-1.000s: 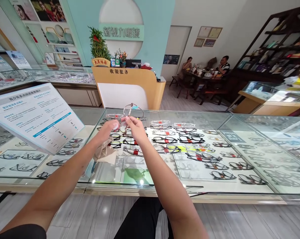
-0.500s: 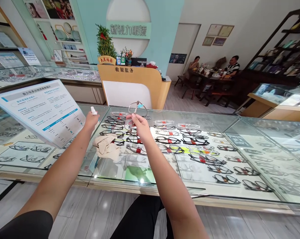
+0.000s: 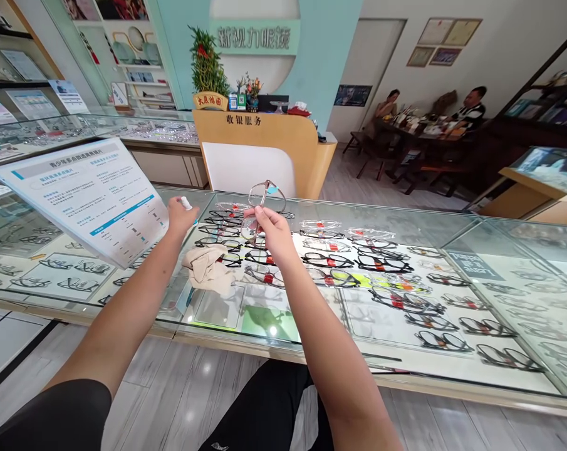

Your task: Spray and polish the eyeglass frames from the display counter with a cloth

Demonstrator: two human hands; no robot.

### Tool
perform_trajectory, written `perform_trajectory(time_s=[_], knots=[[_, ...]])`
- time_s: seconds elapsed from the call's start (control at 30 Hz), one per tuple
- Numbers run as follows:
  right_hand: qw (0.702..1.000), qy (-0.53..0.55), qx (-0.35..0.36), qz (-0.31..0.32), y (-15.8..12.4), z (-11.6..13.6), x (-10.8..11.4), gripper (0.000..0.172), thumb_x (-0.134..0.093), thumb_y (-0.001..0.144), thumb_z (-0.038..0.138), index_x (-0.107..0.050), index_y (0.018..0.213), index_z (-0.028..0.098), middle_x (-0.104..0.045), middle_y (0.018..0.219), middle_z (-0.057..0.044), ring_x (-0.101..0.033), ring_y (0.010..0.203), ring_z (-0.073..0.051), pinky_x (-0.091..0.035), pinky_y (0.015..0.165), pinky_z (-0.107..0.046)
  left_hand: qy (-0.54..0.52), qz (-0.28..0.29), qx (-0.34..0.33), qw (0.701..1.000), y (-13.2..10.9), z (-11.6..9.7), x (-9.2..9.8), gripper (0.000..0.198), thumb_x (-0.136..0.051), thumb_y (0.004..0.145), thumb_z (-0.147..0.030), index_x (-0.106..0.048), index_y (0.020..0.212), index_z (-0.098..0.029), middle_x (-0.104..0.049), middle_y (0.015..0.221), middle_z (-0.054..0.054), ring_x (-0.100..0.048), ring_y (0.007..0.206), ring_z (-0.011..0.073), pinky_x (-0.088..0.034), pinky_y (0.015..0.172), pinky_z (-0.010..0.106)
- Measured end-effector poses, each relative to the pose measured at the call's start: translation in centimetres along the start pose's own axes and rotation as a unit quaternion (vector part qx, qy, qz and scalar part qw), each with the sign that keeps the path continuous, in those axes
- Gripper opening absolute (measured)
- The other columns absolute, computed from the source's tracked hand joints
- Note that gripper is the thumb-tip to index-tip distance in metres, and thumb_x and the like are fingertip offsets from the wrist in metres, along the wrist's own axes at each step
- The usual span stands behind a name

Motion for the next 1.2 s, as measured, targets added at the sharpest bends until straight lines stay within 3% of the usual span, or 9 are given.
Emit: perform_trajectory(time_s=[0.1, 0.17, 0.23, 0.33, 0.5, 0.63, 0.87, 1.03, 1.2], knots=[[1.000, -0.013, 0.004, -0.004, 0.1, 0.0, 0.2, 0.057, -0.072, 0.091, 0.082, -0.087, 0.100, 0.028, -0.080, 0.105, -0.005, -0.061, 0.083, -0.020, -0.048, 0.076, -0.035, 0.003, -0.071, -0.109, 0.992, -2.3, -3.6, 2.2, 0.066, -0.078, 0.081, -0.012, -0.050, 0.141, -0.020, -0.050, 0.158, 0.021, -0.050, 0.150, 0.0374, -0.039, 0.127, 0.054], [1.000, -0.013, 0.006, -0.004, 0.0, 0.1, 0.2, 0.057, -0.072, 0.091, 0.082, -0.087, 0.099, 0.027, -0.080, 0.107, -0.005, -0.061, 0.084, -0.020, -0.048, 0.076, -0.035, -0.012, -0.054, -0.204, 0.977, -4.2, -6.2, 3.2, 0.047, -0.074, 0.086, -0.016, -0.058, 0.130, -0.021, -0.062, 0.142, 0.016, -0.059, 0.135, 0.0325, -0.045, 0.120, 0.047], [1.000, -0.009, 0.004, -0.004, 0.0, 0.2, 0.2, 0.056, -0.074, 0.090, 0.082, -0.086, 0.098, 0.027, -0.081, 0.109, -0.005, -0.061, 0.083, -0.020, -0.048, 0.076, -0.035, -0.008, 0.088, -0.245, 0.965, -5.7, -7.6, 2.4, 0.016, -0.071, 0.092, -0.027, -0.067, 0.107, -0.022, -0.072, 0.107, 0.008, -0.068, 0.099, 0.0260, -0.051, 0.093, 0.038], [1.000, 0.000, 0.001, -0.001, 0.0, 0.1, 0.1, 0.054, -0.076, 0.090, 0.080, -0.086, 0.098, 0.028, -0.081, 0.110, -0.005, -0.061, 0.083, -0.019, -0.048, 0.077, -0.035, 0.086, 0.346, -0.229, 0.906, -8.0, -6.9, -0.2, 0.023, -0.087, 0.081, -0.041, -0.072, 0.077, -0.024, -0.067, 0.073, 0.003, -0.057, 0.065, 0.0202, -0.037, 0.062, 0.033], [1.000, -0.019, 0.002, -0.002, 0.0, -0.3, 0.3, 0.054, -0.073, 0.093, 0.080, -0.086, 0.100, 0.028, -0.080, 0.107, -0.005, -0.062, 0.085, -0.020, -0.049, 0.078, -0.035, 0.144, 0.519, -0.188, 0.821, -9.8, -4.1, -2.7, 0.030, -0.103, 0.053, -0.030, -0.073, 0.056, -0.026, -0.062, 0.054, 0.000, -0.043, 0.046, 0.0149, -0.017, 0.050, 0.032], [1.000, -0.026, 0.006, -0.002, 0.1, -0.3, 0.4, 0.055, -0.072, 0.094, 0.081, -0.086, 0.101, 0.028, -0.080, 0.106, -0.004, -0.062, 0.084, -0.020, -0.049, 0.078, -0.035, 0.165, 0.526, -0.184, 0.814, -9.7, -3.7, -3.0, 0.020, -0.095, 0.058, -0.027, -0.075, 0.056, -0.027, -0.064, 0.054, 0.001, -0.043, 0.046, 0.0157, -0.017, 0.050, 0.032], [1.000, -0.006, 0.006, -0.002, 0.1, -0.4, 0.4, 0.053, -0.075, 0.092, 0.079, -0.086, 0.099, 0.028, -0.080, 0.103, -0.004, -0.060, 0.082, -0.020, -0.048, 0.077, -0.035, 0.058, 0.504, -0.199, 0.839, -9.2, -6.6, -0.7, 0.018, -0.077, 0.071, -0.034, -0.065, 0.065, -0.023, -0.060, 0.067, 0.002, -0.048, 0.062, 0.0182, -0.031, 0.058, 0.030], [1.000, -0.017, 0.002, -0.001, 0.0, -0.3, 0.2, 0.054, -0.073, 0.092, 0.080, -0.087, 0.099, 0.028, -0.082, 0.107, -0.005, -0.061, 0.083, -0.020, -0.050, 0.079, -0.036, -0.107, 0.448, -0.138, 0.877, -8.1, -7.8, 1.0, 0.027, -0.080, 0.077, -0.043, -0.063, 0.076, -0.023, -0.059, 0.077, 0.000, -0.055, 0.073, 0.0171, -0.046, 0.069, 0.028], [1.000, -0.005, -0.002, 0.015, -0.2, -0.3, -0.1, 0.052, -0.075, 0.093, 0.077, -0.087, 0.097, 0.027, -0.082, 0.109, -0.005, -0.062, 0.083, -0.019, -0.049, 0.077, -0.035, -0.269, 0.433, -0.112, 0.853, -8.4, -8.9, 2.2, 0.048, -0.096, 0.076, -0.054, -0.069, 0.098, -0.022, -0.061, 0.079, -0.003, -0.055, 0.069, 0.0118, -0.046, 0.066, 0.023]])
Point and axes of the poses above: each hand's wrist, its own y-axis towards the middle knuckle, its own x-axis out of the back of the hand, z = x × y, the point moved 7 cm from there along y, towards the middle knuckle
